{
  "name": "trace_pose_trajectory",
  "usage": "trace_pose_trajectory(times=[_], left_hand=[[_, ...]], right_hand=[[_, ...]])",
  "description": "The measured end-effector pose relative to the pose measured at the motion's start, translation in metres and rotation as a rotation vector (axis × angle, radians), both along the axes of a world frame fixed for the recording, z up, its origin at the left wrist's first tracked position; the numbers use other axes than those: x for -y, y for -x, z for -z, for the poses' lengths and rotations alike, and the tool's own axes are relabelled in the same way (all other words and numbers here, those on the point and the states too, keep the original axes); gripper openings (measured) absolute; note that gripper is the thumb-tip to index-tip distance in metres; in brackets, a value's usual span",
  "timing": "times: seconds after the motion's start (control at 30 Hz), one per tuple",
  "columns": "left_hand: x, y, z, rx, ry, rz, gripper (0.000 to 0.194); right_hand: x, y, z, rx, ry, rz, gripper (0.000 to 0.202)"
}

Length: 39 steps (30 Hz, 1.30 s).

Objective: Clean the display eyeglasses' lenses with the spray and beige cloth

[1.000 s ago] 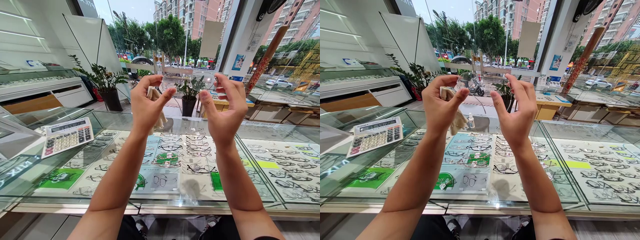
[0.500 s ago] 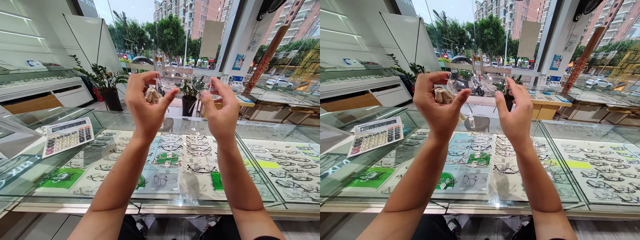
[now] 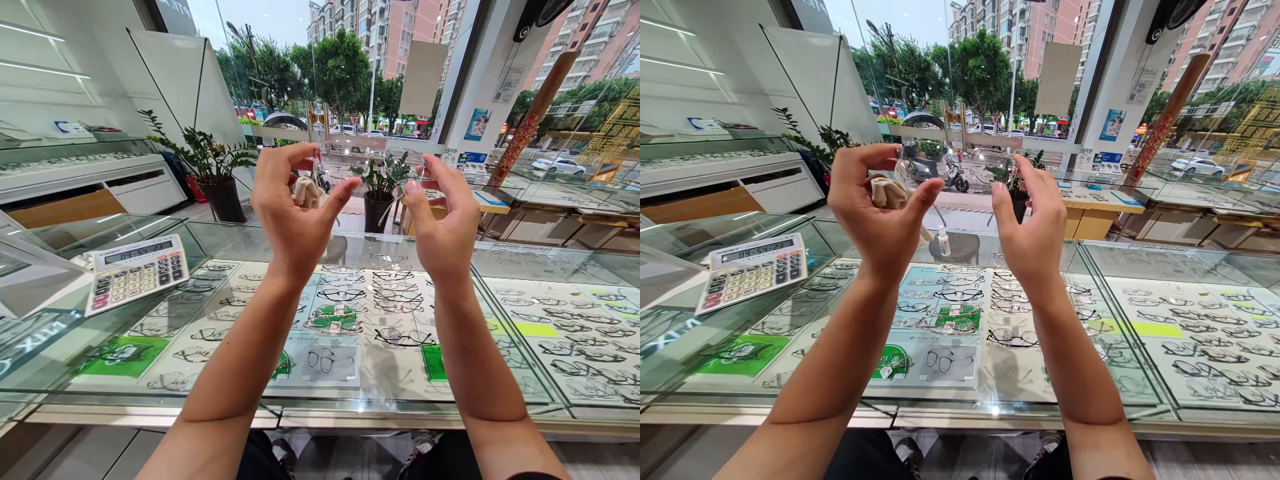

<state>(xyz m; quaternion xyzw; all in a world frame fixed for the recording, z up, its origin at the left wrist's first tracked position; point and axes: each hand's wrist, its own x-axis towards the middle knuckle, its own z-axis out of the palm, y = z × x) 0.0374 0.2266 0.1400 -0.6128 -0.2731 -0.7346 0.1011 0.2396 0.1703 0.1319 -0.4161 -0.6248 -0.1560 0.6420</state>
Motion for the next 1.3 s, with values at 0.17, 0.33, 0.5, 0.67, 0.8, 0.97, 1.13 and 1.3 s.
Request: trace_pose_trajectory(times=[0.17,0.33,0.5,0.67,0.8,0.97,1.13,1.3], left_hand=[[0.000,0.000,-0.001,0.017,0.019,0.091,0.058],[-0.011,0.000,0.003,-0.040,0.093,0.163,0.060],[-0.024,0.001,0.009,-0.071,0.093,0.165,0.065],[-0.021,-0.001,0.010,-0.028,0.107,0.188,0.066],[-0.007,-0.006,0.007,0.050,0.108,0.167,0.065],[0.003,-0.009,0.007,0.091,0.122,0.116,0.067],[-0.002,-0.009,0.014,0.031,0.070,0.057,0.068],[-0.007,-0.009,0.017,0.039,0.043,0.104,0.072]], right_hand=[[0.005,0.006,-0.003,-0.016,-0.071,0.004,0.046],[0.012,0.014,-0.006,0.003,-0.145,0.095,0.045],[0.014,0.017,-0.005,0.020,-0.172,0.130,0.048],[0.013,0.017,-0.006,0.006,-0.162,0.045,0.049],[0.010,0.014,-0.005,-0.011,-0.114,0.030,0.049],[0.004,0.009,-0.003,-0.040,-0.052,-0.050,0.050],[0.004,0.009,-0.002,-0.048,-0.011,-0.068,0.052],[0.003,0.009,-0.004,-0.082,-0.052,-0.059,0.043]])
